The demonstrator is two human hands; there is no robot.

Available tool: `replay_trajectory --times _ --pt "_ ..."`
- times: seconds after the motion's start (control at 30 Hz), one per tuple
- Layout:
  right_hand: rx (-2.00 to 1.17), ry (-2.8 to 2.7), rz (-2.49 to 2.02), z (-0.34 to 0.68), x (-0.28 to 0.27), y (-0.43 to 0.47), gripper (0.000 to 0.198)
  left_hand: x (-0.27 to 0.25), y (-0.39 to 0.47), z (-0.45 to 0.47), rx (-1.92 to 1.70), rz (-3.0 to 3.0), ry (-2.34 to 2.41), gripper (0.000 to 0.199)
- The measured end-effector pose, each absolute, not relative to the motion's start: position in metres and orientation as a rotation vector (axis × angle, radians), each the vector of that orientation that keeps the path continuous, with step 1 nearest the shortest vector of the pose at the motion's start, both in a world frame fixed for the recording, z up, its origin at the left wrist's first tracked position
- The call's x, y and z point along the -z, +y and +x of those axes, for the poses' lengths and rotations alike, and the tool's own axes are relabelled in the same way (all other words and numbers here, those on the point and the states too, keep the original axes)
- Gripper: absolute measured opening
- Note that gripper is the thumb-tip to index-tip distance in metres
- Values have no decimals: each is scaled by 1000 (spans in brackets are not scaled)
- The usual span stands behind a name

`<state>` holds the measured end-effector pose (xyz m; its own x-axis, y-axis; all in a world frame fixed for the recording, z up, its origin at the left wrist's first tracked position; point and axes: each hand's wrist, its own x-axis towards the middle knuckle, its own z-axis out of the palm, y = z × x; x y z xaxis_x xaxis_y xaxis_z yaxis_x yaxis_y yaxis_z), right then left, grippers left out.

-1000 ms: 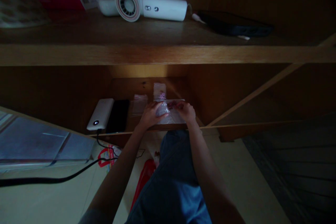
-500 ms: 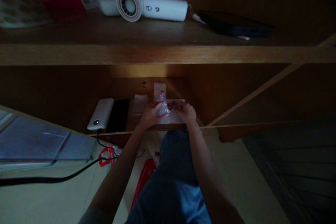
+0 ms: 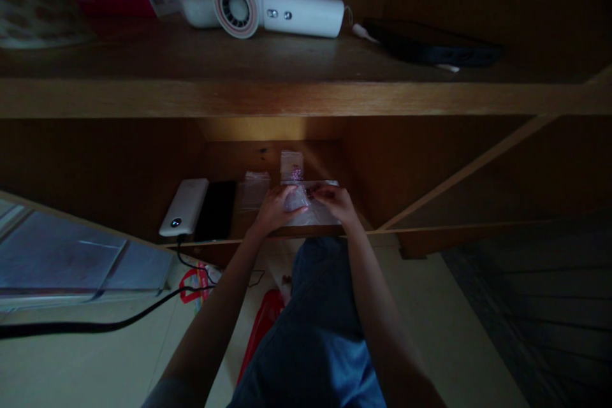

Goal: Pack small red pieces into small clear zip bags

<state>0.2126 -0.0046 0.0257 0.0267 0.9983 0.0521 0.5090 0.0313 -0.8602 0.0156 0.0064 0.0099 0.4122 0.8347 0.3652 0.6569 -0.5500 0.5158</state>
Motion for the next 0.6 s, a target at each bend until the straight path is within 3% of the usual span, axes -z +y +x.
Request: replay_trajectory --times 0.37,0.6 --pt "-1017 -1633 -1465 201 -34 -6 13 -10 10 14 -939 2342 1169 49" --pt "-790 -1471 -1662 213 -29 -4 18 -10 10 14 -984 2316 1137 48"
